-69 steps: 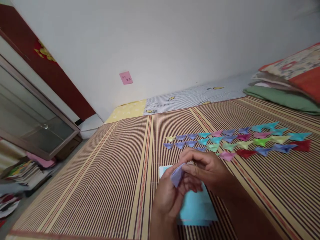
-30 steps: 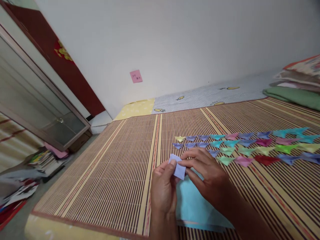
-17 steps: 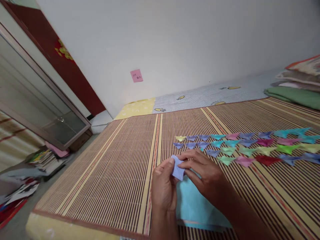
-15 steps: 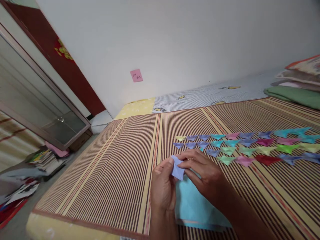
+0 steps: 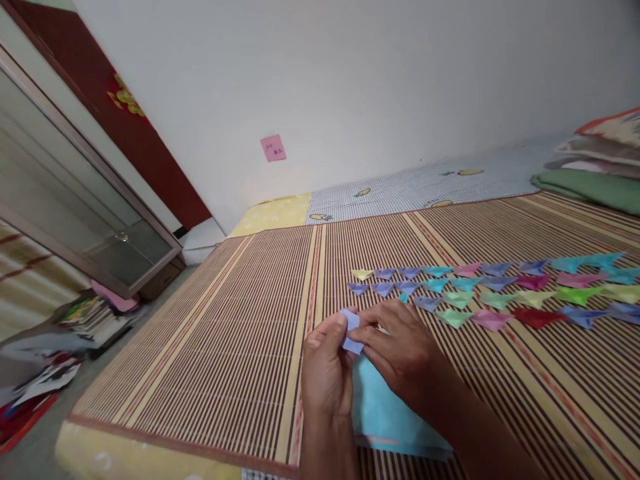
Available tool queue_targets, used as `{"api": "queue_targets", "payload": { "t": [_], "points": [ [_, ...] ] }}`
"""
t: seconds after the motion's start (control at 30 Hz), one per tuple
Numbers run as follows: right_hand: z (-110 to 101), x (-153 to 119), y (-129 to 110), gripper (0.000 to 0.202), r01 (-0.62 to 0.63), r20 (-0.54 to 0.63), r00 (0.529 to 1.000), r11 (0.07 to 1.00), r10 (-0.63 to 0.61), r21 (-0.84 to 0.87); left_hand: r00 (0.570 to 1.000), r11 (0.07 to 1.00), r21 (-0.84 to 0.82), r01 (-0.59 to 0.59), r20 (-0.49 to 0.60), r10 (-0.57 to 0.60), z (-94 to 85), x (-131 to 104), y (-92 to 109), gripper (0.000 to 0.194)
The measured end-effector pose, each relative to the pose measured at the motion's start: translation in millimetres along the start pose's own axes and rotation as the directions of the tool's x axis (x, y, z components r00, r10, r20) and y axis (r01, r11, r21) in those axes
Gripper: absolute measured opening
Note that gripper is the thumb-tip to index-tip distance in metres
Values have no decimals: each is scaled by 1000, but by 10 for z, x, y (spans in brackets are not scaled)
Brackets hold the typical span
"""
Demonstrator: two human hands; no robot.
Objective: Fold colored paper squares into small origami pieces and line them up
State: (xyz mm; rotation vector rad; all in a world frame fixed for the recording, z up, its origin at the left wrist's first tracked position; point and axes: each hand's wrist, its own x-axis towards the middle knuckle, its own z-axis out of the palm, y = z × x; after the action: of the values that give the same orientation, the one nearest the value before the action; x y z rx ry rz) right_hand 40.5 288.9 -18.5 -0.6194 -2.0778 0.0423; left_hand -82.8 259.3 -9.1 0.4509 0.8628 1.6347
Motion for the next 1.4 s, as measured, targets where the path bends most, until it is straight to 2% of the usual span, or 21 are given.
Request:
{"api": "queue_targets", "payload": {
  "t": [0.1, 0.3, 0.73, 0.97, 1.27, 1.4],
  "points": [
    [-3, -4, 11, 20, -39, 22, 999, 999, 39, 19, 1000, 999, 37, 3, 12, -4, 3, -6, 4, 33],
    [-101, 28, 18, 22, -157, 52, 987, 973, 150, 169, 998, 990, 136, -36, 58, 28, 32, -29, -35, 26],
    [-163, 7, 113, 16, -261, 56, 965, 933, 256, 247, 990, 971, 231, -62, 135, 31, 48, -72, -90, 26],
    [-174, -10, 149, 17, -309, 62, 951, 913, 303, 267, 975, 934, 331, -136, 212, 67, 18, -55, -128, 27],
    [-174, -54, 194, 16, -408, 76, 911, 864, 405, 293, 960, 918, 365, -158, 275, 56, 5, -47, -133, 26],
    [-176, -47, 182, 15, -477, 86, 876, 826, 475, 301, 954, 888, 420, -185, 293, 60, 22, -66, -112, 26]
  ]
}}
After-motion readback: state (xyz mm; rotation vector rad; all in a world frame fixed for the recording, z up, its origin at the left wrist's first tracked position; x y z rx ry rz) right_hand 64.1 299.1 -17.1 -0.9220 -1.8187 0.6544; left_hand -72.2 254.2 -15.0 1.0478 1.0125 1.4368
